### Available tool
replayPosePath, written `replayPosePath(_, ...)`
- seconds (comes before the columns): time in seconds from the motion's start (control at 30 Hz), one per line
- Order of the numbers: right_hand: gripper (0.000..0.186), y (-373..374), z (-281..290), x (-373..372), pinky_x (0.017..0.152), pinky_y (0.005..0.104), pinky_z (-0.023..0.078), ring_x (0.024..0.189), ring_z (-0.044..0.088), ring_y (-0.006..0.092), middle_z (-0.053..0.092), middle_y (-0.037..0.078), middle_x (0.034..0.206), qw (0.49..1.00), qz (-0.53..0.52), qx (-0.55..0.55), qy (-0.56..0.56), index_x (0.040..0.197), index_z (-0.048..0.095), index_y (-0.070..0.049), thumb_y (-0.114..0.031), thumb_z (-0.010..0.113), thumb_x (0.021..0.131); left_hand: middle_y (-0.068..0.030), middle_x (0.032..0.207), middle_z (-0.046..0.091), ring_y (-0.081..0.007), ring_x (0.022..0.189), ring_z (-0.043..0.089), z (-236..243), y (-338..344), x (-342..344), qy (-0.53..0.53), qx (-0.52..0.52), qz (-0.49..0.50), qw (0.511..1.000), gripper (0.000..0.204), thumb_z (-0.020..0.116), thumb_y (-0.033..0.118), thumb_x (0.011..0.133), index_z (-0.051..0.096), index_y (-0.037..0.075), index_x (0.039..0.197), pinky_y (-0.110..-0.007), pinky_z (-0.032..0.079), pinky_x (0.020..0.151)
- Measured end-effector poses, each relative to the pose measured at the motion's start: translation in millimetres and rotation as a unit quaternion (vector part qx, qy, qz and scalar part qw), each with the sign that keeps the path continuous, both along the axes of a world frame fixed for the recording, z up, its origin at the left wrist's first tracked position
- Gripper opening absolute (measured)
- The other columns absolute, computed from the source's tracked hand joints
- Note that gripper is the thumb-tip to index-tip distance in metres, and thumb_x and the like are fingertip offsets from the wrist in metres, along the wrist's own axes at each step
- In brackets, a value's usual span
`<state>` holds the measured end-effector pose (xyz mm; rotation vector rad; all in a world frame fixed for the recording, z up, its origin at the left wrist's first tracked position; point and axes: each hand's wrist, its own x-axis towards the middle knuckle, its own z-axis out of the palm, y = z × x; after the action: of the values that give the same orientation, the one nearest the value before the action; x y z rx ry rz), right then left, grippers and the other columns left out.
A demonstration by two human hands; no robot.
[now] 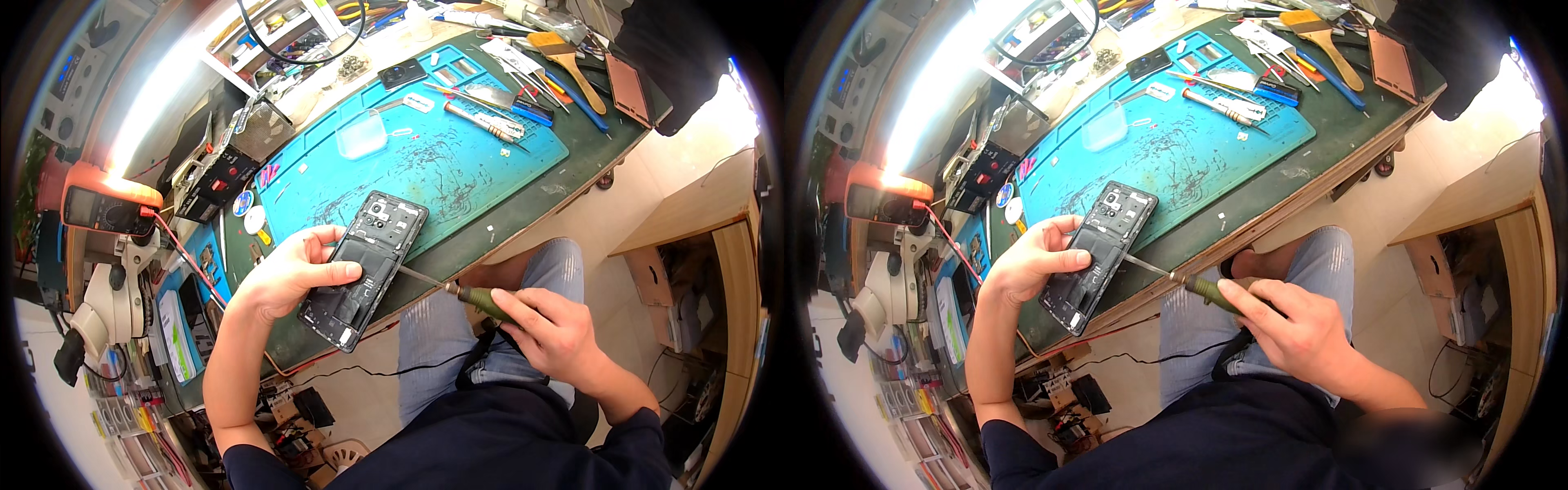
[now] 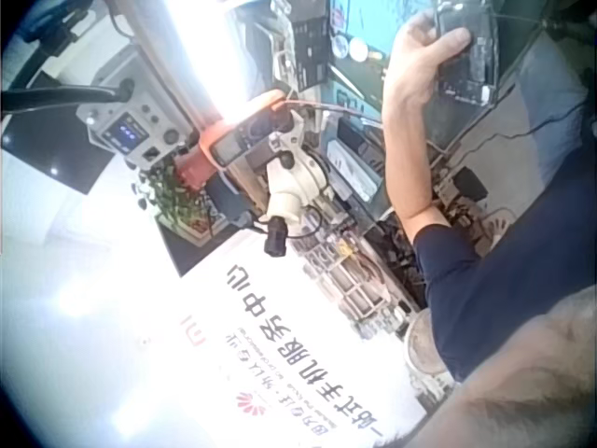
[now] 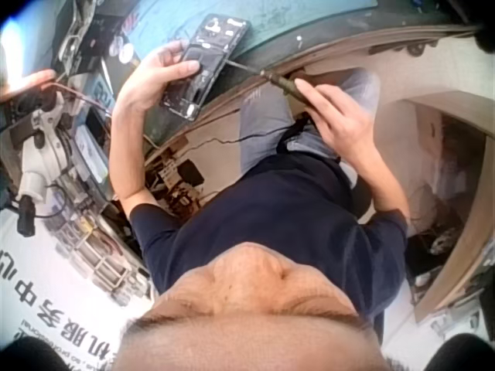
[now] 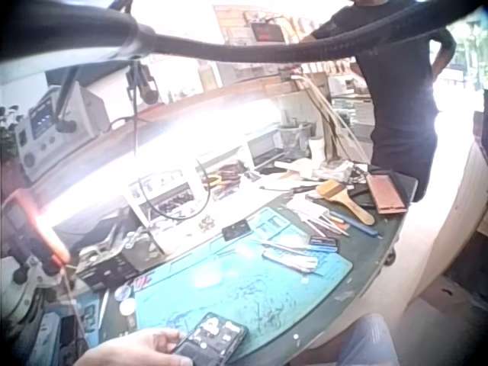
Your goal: The person tests a smartphone's touchscreen responsiveness by swiping and tapping the display. They then use a soldering iron to heat and remove the battery from the phone's internal chassis. Finally, they place a new back cover onto the device.
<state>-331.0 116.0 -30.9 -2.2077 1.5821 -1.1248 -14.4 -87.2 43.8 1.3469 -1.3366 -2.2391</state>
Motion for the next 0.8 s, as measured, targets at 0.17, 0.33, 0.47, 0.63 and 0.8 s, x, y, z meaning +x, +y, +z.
replayPosePath(0.17,0.061,-0.4,-4.3,3.1,0.066,0.0344,0.060,0.082,0.072,0.0233,0.073,0.007,0.105,1.000,0.007,-0.015,-0.013,0.137,0.076,-0.013,-0.002,0.086,0.077,-0.0121,0.117,0.080,-0.0146,0.097,0.079,-0.4,0.1,-0.9,0.000,0.001,0.000,1.000,0.056,0.086,0.006,0.093,0.058,-0.006,0.140,-0.030,0.063,0.092)
replayPosePath(0.33,0.062,-1.7,-2.1,0.4,0.067,0.0348,0.060,0.082,0.072,0.0239,0.073,0.007,0.106,1.000,-0.011,-0.007,-0.005,0.137,0.075,-0.012,-0.002,0.086,0.077,-0.0129,0.117,0.080,-0.0153,0.097,0.079,-0.2,0.1,-1.9,0.003,0.001,0.003,1.000,0.054,0.085,0.004,0.093,0.058,-0.005,0.139,-0.031,0.064,0.092)
replayPosePath(0.47,0.062,0.2,0.5,0.1,0.068,0.0350,0.060,0.084,0.072,0.0240,0.073,0.007,0.107,1.000,-0.007,0.013,-0.002,0.138,0.075,-0.011,-0.003,0.086,0.077,-0.0131,0.117,0.080,-0.0157,0.096,0.079,-0.3,0.3,-1.8,-0.001,0.001,0.005,1.000,0.053,0.085,0.004,0.094,0.058,-0.006,0.138,-0.031,0.065,0.091)
replayPosePath(0.63,0.061,1.4,-3.5,3.2,0.068,0.0349,0.060,0.085,0.073,0.0236,0.073,0.007,0.108,1.000,-0.002,-0.002,-0.009,0.137,0.075,-0.011,-0.003,0.086,0.077,-0.0129,0.116,0.080,-0.0159,0.096,0.079,-0.3,1.0,-1.9,-0.002,0.000,0.007,1.000,0.052,0.085,0.003,0.093,0.058,-0.006,0.137,-0.031,0.065,0.091)
replayPosePath(0.8,0.060,1.5,-5.7,3.7,0.068,0.0348,0.060,0.085,0.072,0.0234,0.073,0.007,0.107,1.000,0.000,-0.005,-0.014,0.136,0.075,-0.011,-0.003,0.085,0.078,-0.0128,0.116,0.080,-0.0155,0.097,0.079,1.1,0.8,-2.9,-0.006,-0.003,0.004,1.000,0.051,0.085,0.004,0.093,0.059,-0.006,0.136,-0.031,0.064,0.092)
